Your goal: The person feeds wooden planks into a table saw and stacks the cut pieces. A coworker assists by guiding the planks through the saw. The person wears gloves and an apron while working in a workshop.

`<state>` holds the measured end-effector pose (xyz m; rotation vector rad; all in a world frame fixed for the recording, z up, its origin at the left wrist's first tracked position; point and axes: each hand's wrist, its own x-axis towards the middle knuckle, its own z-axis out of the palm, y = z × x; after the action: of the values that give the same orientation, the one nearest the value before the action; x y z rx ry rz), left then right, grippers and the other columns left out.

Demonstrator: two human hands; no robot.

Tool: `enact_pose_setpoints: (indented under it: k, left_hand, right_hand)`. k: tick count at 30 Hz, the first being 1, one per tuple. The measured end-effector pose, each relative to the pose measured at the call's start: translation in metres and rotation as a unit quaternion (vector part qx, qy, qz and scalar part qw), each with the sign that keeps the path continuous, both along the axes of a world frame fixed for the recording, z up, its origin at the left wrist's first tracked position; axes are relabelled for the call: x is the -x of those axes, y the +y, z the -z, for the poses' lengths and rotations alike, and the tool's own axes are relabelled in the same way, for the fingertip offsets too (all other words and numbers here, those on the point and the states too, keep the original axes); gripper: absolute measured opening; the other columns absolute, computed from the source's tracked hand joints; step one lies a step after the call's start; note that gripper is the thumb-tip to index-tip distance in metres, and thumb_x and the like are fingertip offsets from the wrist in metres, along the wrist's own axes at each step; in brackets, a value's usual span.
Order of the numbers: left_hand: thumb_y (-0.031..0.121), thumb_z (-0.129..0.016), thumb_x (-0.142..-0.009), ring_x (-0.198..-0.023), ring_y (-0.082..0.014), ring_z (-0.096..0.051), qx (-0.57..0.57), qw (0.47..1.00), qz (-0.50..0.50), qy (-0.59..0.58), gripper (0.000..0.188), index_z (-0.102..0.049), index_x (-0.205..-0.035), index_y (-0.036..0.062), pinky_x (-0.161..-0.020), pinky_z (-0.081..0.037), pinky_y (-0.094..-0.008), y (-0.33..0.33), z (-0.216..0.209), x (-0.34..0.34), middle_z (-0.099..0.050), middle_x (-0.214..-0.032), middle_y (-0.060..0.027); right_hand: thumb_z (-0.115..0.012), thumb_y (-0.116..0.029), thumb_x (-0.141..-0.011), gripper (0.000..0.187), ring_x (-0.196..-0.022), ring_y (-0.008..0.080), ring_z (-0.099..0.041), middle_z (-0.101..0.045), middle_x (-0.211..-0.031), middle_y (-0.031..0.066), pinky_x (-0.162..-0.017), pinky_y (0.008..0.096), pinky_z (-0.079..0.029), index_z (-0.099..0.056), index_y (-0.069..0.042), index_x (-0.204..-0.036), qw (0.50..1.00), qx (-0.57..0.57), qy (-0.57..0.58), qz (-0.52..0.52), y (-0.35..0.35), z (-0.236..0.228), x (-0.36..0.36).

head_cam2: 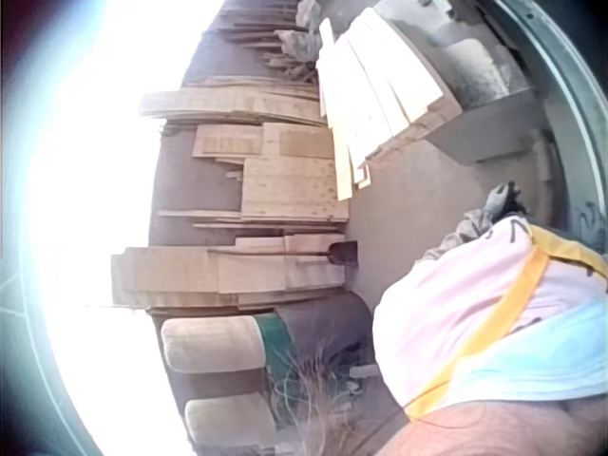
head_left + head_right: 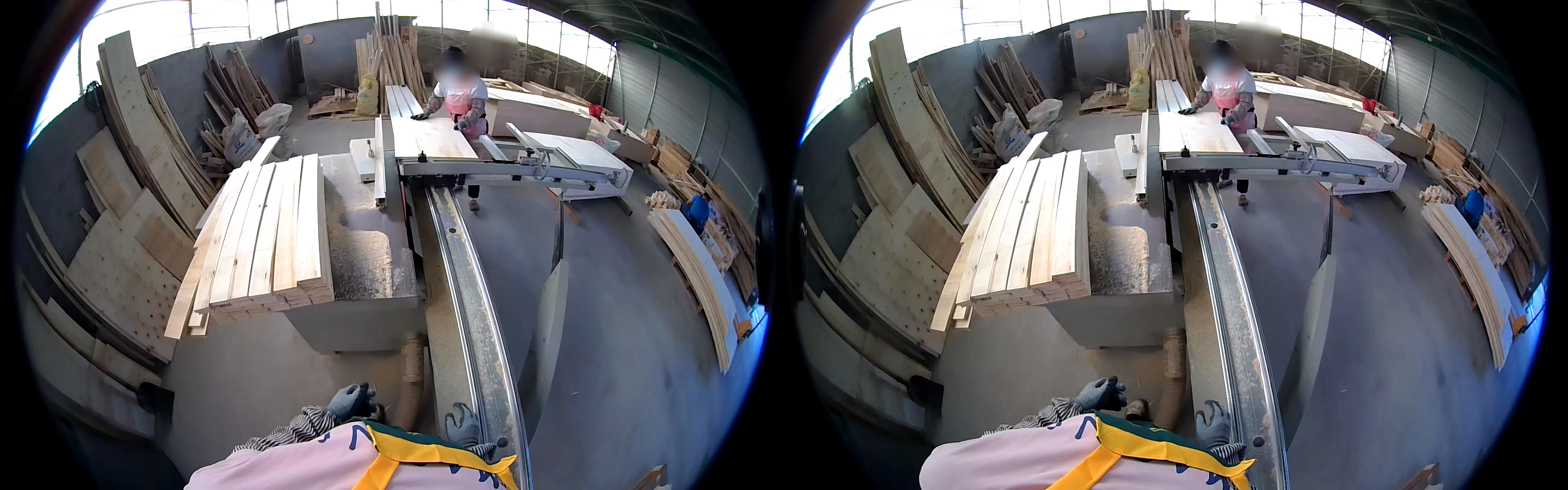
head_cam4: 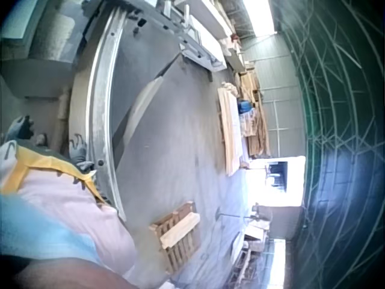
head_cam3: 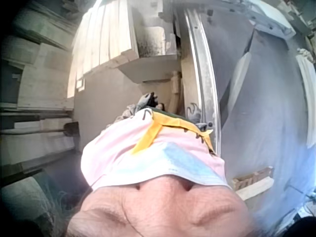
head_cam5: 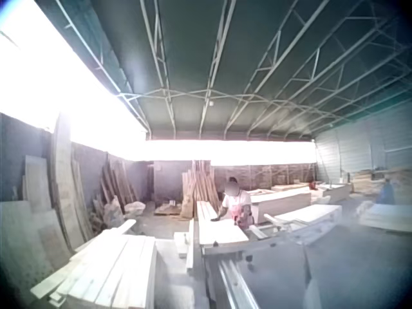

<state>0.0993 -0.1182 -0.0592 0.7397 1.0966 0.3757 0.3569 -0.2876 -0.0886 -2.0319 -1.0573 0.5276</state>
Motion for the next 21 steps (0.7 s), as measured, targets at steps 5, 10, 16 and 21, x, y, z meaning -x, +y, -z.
enact_pose_setpoints:
  k: [5,10,16,21]
  left_hand:
    - [0.035,-0.054,-0.093,-0.073,-0.0192,-0.062,0.019,1.0,-0.019,0.004,0.034,-0.052,-0.106,0.0039,-0.065,-0.054,-0.035,-0.003,-0.008,-0.007,-0.06,-0.093,-0.0069]
    - [0.037,-0.055,-0.092,-0.071,-0.0201,-0.06,0.044,0.999,-0.025,-0.018,0.036,-0.052,-0.104,0.0031,-0.065,-0.054,-0.0359,-0.005,-0.009,-0.009,-0.059,-0.09,-0.0075]
    - [0.04,-0.056,-0.091,-0.066,-0.0194,-0.058,0.035,0.999,-0.026,-0.013,0.04,-0.053,-0.103,0.0013,-0.065,-0.053,-0.0336,-0.005,-0.009,-0.007,-0.058,-0.083,-0.0077]
    - [0.043,-0.056,-0.091,-0.067,-0.0176,-0.058,0.019,0.999,-0.031,-0.02,0.043,-0.055,-0.102,0.002,-0.064,-0.051,-0.0311,-0.004,0.005,-0.001,-0.059,-0.079,-0.0073]
  right_hand:
    - [-0.064,-0.022,-0.079,0.035,-0.097,0.0321,-0.055,-0.061,-0.107,0.0146,-0.086,0.04,-0.044,-0.06,-0.006,-0.11,0.999,0.024,0.016,0.015,-0.01,0.007,-0.008]
    - [-0.064,-0.023,-0.079,0.036,-0.096,0.0324,-0.055,-0.061,-0.106,0.0153,-0.086,0.0394,-0.044,-0.06,-0.006,-0.11,1.0,0.02,-0.009,0.016,-0.008,0.016,-0.011]
    - [-0.064,-0.024,-0.079,0.037,-0.1,0.0328,-0.055,-0.061,-0.108,0.0165,-0.089,0.0395,-0.044,-0.061,-0.006,-0.111,0.998,0.065,0.024,0.01,0.001,0.003,-0.004]
    - [-0.066,-0.025,-0.077,0.037,-0.09,0.0288,-0.058,-0.063,-0.105,0.013,-0.081,0.0368,-0.046,-0.062,-0.009,-0.11,0.998,0.03,-0.047,0.007,0.003,0.032,-0.004]
